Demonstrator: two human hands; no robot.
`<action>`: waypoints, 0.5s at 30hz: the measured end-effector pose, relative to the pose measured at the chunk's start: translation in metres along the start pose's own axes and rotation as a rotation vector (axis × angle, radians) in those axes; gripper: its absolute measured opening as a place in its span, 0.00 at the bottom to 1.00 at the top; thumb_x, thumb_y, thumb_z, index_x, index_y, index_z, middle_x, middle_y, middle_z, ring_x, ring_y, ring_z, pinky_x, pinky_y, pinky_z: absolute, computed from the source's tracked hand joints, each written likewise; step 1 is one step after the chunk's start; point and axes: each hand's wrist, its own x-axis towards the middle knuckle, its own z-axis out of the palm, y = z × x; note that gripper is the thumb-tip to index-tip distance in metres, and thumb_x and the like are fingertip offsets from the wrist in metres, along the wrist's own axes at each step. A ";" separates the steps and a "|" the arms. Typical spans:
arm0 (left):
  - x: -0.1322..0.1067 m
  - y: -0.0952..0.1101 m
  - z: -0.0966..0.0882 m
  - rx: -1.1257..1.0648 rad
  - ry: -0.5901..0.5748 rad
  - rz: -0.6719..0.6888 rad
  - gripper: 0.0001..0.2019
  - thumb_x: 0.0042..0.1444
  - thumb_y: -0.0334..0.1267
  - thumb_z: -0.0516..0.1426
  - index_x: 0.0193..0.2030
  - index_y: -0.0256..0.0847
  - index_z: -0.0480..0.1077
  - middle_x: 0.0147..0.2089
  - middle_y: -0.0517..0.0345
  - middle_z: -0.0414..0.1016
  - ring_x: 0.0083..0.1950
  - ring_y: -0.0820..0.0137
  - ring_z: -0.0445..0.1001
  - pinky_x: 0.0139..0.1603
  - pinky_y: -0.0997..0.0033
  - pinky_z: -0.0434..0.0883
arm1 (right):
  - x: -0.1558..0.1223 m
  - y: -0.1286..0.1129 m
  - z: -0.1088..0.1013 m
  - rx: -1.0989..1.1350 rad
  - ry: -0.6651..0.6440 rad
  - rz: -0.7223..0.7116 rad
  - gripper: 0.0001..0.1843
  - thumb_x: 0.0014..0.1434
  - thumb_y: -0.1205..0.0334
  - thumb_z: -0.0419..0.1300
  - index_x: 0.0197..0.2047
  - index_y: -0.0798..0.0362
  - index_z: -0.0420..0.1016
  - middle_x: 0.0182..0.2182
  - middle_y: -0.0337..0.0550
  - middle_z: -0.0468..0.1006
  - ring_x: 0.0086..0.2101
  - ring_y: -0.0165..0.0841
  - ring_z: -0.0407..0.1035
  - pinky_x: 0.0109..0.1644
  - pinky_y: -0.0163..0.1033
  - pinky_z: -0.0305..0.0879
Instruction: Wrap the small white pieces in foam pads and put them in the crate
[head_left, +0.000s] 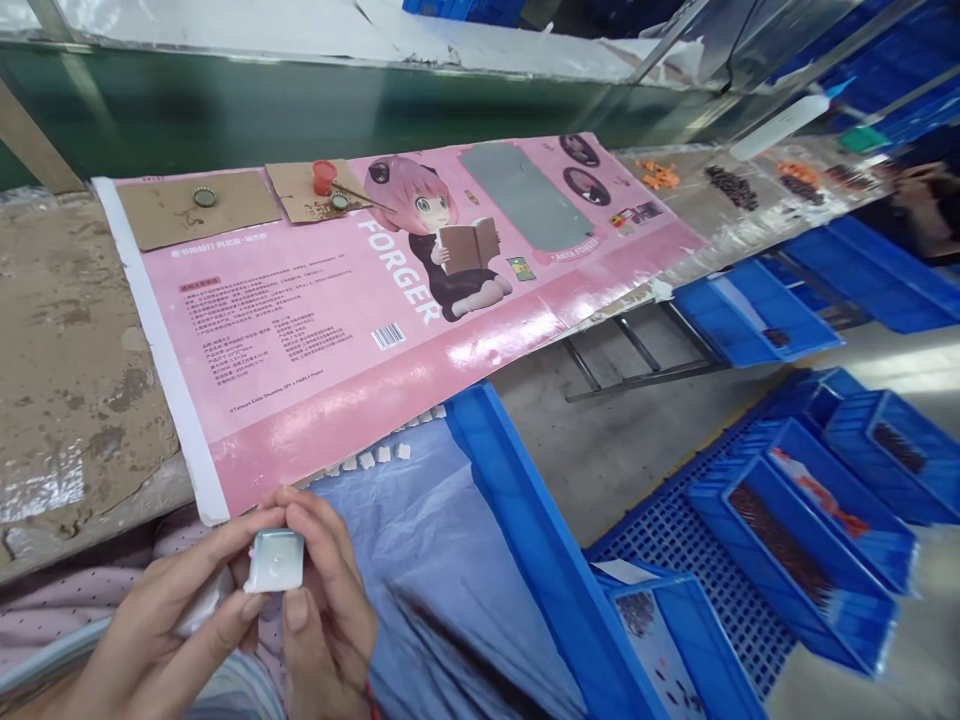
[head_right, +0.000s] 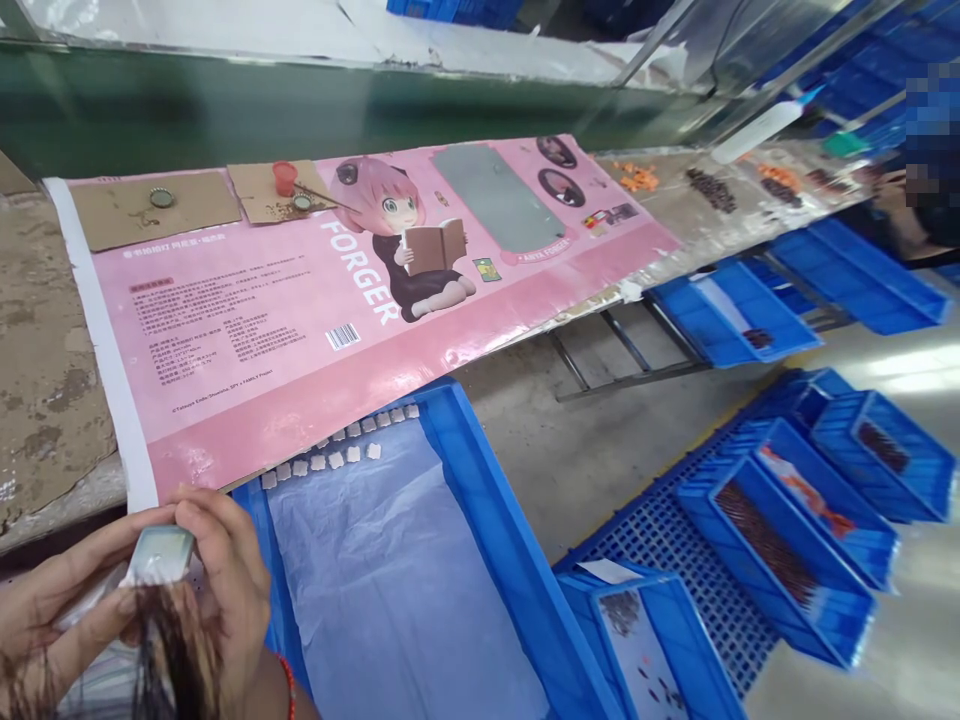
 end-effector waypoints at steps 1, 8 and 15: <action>-0.001 0.002 0.002 -0.005 0.020 0.027 0.24 0.57 0.66 0.63 0.58 0.69 0.80 0.57 0.68 0.84 0.57 0.53 0.82 0.57 0.70 0.81 | 0.000 -0.001 0.000 -0.010 -0.016 0.006 0.23 0.76 0.49 0.53 0.70 0.36 0.71 0.59 0.45 0.81 0.58 0.40 0.77 0.61 0.45 0.78; -0.002 0.005 0.006 0.033 0.066 0.051 0.24 0.58 0.69 0.60 0.58 0.69 0.80 0.58 0.68 0.84 0.54 0.52 0.83 0.57 0.68 0.81 | 0.005 -0.002 0.004 0.078 0.009 -0.010 0.21 0.75 0.50 0.56 0.68 0.36 0.73 0.57 0.46 0.83 0.54 0.40 0.80 0.59 0.46 0.80; 0.010 -0.045 -0.001 0.188 -0.236 0.088 0.24 0.63 0.59 0.60 0.66 0.69 0.74 0.47 0.62 0.86 0.55 0.55 0.83 0.52 0.74 0.81 | -0.019 0.013 -0.041 -0.165 -0.120 -0.108 0.29 0.76 0.56 0.54 0.77 0.36 0.58 0.67 0.48 0.74 0.63 0.40 0.73 0.65 0.48 0.76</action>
